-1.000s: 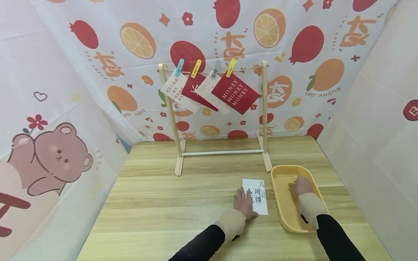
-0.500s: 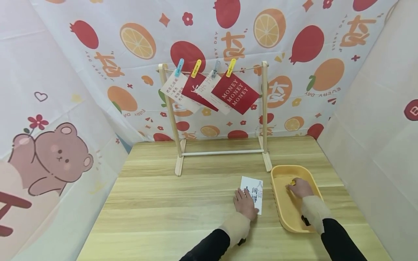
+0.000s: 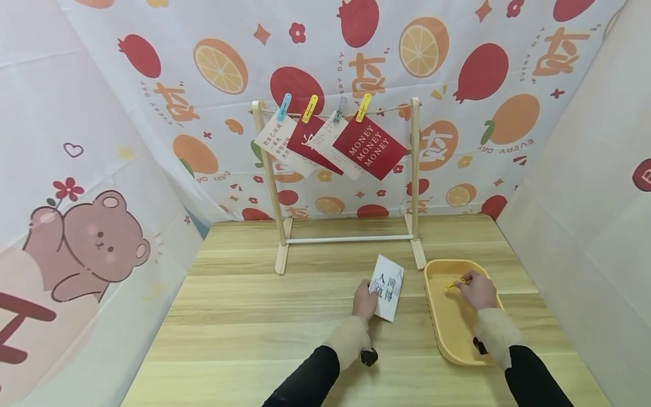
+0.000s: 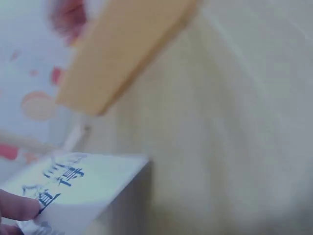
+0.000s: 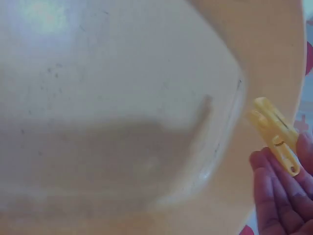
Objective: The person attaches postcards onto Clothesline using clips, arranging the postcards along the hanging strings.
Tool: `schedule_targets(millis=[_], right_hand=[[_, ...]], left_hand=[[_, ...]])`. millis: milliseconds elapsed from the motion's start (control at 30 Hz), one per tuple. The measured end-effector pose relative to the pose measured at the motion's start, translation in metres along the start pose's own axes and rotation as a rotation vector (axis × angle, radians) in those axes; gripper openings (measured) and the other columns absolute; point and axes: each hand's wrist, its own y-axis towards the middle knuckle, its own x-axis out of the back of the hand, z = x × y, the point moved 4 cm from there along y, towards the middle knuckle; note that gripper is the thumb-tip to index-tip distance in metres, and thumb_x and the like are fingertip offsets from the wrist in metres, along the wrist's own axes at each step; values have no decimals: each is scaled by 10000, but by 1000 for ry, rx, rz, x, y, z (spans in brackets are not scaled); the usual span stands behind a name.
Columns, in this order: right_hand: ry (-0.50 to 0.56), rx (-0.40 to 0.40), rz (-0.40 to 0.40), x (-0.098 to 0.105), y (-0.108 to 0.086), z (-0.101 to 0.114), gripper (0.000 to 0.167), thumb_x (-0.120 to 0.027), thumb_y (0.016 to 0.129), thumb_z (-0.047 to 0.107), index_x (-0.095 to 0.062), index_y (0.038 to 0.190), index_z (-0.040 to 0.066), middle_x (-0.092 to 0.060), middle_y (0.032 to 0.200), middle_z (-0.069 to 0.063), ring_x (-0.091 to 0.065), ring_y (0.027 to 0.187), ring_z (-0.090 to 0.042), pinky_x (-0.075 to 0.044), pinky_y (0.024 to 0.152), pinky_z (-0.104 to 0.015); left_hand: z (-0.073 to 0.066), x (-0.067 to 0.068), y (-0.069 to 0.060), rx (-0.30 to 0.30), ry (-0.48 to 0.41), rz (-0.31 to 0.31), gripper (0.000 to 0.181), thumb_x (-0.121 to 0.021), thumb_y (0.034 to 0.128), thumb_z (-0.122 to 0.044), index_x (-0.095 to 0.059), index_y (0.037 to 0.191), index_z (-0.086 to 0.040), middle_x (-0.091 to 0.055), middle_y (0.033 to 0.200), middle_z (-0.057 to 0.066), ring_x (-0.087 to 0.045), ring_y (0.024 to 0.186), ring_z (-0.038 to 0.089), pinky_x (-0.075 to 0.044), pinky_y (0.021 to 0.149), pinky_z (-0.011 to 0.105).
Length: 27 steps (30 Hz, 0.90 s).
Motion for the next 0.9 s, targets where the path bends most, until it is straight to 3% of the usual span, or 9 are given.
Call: schedule_targets(millis=[67, 200, 333, 467, 567, 633, 700, 767, 900], right_hand=[[-10, 4, -52, 10, 2, 1, 187, -653, 831, 97, -575, 815, -72, -616, 676, -146, -569, 583, -290, -440, 509, -391], [3, 7, -209, 41, 12, 16, 163, -654, 848, 80, -594, 807, -66, -632, 705, -194, -565, 570, -241, -412, 501, -304], [106, -15, -314, 87, 37, 47, 204, -653, 866, 124, -620, 862, -78, -663, 754, -157, -549, 576, -43, -415, 514, -176], [266, -38, -382, 137, 70, 92, 273, -667, 851, 203, -624, 940, -52, -611, 694, 149, -509, 616, 94, -419, 584, -96], [462, 4, -405, 170, 98, 133, 224, -679, 832, 159, -626, 957, -19, -567, 708, 214, -560, 664, 53, -451, 643, -94], [601, 50, -390, 188, 116, 162, 186, -674, 830, 100, -624, 964, -20, -609, 744, 144, -601, 686, -12, -478, 658, -117], [650, 114, -387, 202, 134, 191, 172, -673, 824, 76, -632, 960, -21, -626, 786, 77, -613, 699, -54, -485, 662, -129], [617, 173, -366, 210, 151, 220, 179, -652, 842, 70, -627, 976, -46, -636, 825, 25, -615, 711, -78, -492, 669, -143], [404, 219, -296, 216, 176, 266, 247, -590, 897, 152, -612, 1039, -49, -661, 971, -98, -613, 696, -89, -493, 642, -168]], left_hand=[[-17, 19, 6, 128, -124, 6, 155, -603, 797, -4, -607, 951, 6, -607, 806, 88, -576, 731, 246, -481, 667, 378], [-47, 45, 23, 226, -360, -47, 193, -588, 813, -25, -618, 977, 71, -634, 869, 135, -587, 794, 251, -491, 710, 355], [-85, 61, 52, 248, -634, -43, 253, -601, 830, -27, -601, 1047, 103, -637, 967, 167, -593, 886, 249, -483, 798, 338], [-128, 68, 84, 229, -830, 19, 275, -645, 829, -33, -613, 1091, 44, -649, 1005, 124, -602, 884, 204, -476, 804, 320], [-160, 70, 106, 199, -890, 79, 287, -650, 825, -18, -608, 1107, 15, -655, 1004, 91, -604, 848, 173, -488, 764, 309], [-177, 70, 119, 176, -911, 108, 288, -639, 832, 5, -597, 1117, 23, -652, 1001, 95, -605, 828, 167, -502, 742, 305], [-189, 67, 130, 168, -925, 118, 281, -625, 839, 24, -588, 1116, 44, -648, 1002, 114, -602, 813, 161, -509, 740, 298], [-198, 65, 140, 166, -938, 119, 268, -611, 850, 34, -587, 1116, 54, -644, 1009, 132, -597, 793, 155, -512, 747, 299], [-210, 59, 151, 190, -987, 141, 249, -576, 875, 38, -574, 1123, 61, -632, 983, 134, -584, 744, 157, -510, 772, 313]])
